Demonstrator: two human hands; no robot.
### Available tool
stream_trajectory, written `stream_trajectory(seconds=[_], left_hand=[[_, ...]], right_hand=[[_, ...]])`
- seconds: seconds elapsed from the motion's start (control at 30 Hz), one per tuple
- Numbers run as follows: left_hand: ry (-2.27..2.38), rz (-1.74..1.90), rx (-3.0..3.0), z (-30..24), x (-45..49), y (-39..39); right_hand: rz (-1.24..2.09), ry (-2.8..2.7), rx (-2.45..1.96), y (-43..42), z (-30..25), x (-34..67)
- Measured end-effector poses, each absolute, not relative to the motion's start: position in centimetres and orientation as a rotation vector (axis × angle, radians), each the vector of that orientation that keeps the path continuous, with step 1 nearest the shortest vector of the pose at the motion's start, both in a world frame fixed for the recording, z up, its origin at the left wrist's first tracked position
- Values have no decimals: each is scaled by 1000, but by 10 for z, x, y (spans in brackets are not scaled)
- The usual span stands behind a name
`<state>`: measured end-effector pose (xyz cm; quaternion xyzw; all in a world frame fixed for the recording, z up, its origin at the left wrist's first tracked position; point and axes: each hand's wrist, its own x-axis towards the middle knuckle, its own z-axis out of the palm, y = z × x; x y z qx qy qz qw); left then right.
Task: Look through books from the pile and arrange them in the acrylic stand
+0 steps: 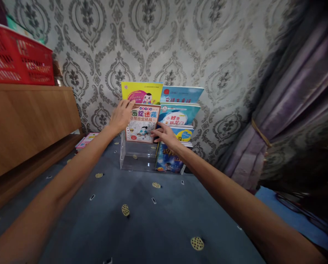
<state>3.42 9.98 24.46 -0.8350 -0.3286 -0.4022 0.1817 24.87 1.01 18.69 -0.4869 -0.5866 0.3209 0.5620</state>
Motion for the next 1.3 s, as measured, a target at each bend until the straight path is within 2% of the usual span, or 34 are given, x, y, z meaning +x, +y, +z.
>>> stream_trajectory(seconds=[0.43,1.0,1.17,1.3], left_hand=[[-1057,-965,-2329,259,42,121],[-881,-1053,-2163,249,24,95],[-826,-1076,-2092,239,16,85],[-765,-1113,-2064,234,11,83]], right_hand=[[779,-1418,-1142,14,181,254],[768,-1412,-1095,18,175,248],[647,-1443,-1095,17,176,251],[389,-1474,-1075,12,179,252]])
